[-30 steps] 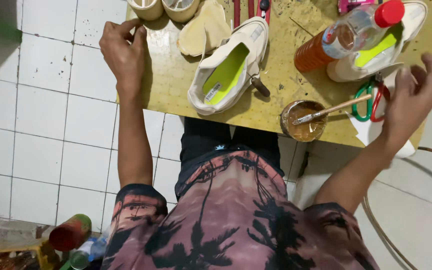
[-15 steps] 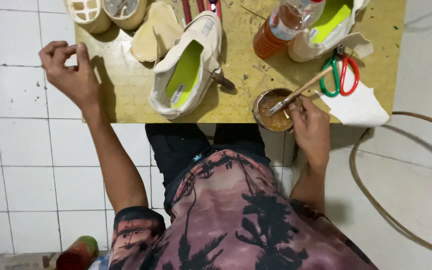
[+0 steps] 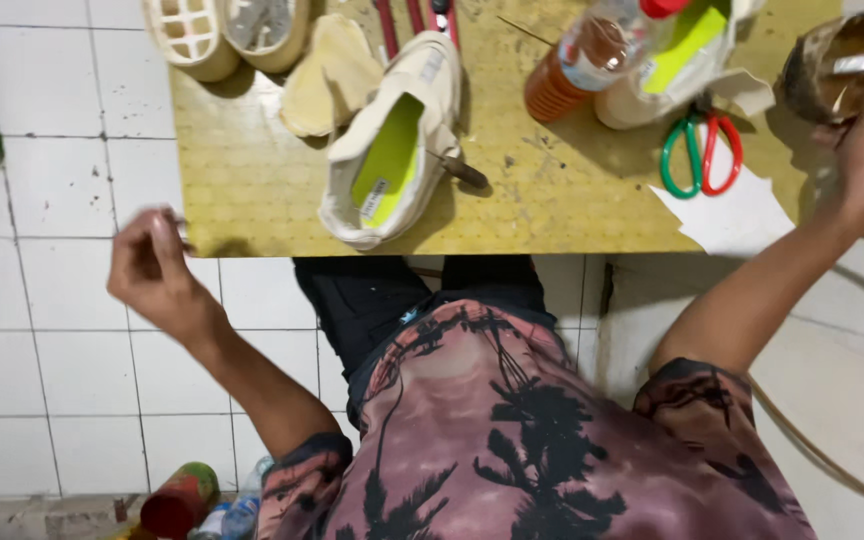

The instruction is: The person holds a white shoe and uses a needle and thread to sew a section of the shoe's upper. They pull the thread through the material repeatedly to secure the seam.

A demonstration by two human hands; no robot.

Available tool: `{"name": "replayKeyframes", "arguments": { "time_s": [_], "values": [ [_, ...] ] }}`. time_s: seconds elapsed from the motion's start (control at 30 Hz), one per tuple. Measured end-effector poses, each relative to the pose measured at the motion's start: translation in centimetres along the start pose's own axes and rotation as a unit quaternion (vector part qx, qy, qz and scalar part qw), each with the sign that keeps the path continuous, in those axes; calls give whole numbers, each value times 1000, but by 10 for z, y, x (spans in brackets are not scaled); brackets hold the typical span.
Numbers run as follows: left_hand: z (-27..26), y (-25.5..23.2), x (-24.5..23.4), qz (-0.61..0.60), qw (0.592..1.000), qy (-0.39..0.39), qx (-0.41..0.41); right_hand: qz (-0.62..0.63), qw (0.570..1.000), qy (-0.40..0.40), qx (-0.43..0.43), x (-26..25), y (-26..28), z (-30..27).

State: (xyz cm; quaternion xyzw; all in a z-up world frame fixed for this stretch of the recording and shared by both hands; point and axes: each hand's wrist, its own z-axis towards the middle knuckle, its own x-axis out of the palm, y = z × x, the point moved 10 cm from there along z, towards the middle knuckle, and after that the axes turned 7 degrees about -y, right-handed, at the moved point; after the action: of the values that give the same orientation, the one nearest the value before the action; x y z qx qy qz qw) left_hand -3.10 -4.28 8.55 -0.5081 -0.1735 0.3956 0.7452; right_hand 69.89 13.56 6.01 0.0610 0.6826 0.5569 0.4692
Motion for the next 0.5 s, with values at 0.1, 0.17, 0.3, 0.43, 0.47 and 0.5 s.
{"name": "replayKeyframes", "arguments": {
  "time_s": [0.1,0.17,0.3,0.43,0.47,0.5],
  "values": [
    [-20,-12,-31,43,995,-19,-90,-130,991,44,-3,22,-16,-4],
    [-31,-30,-31,36,994,36,-95,14,999,25,23,31,-27,-9],
    [-30,-86,-26,34,997,63,-36,29,995,97,-12,43,-30,-10],
    [-32,-148,3,131,984,106,55,-158,986,33,51,-6,-61,-10],
    [-35,-159,16,171,975,132,54,-198,971,-27,134,-35,-83,-14],
    [-32,-159,22,173,975,129,53,-197,971,-24,131,-35,-84,-16]
  ]
}}
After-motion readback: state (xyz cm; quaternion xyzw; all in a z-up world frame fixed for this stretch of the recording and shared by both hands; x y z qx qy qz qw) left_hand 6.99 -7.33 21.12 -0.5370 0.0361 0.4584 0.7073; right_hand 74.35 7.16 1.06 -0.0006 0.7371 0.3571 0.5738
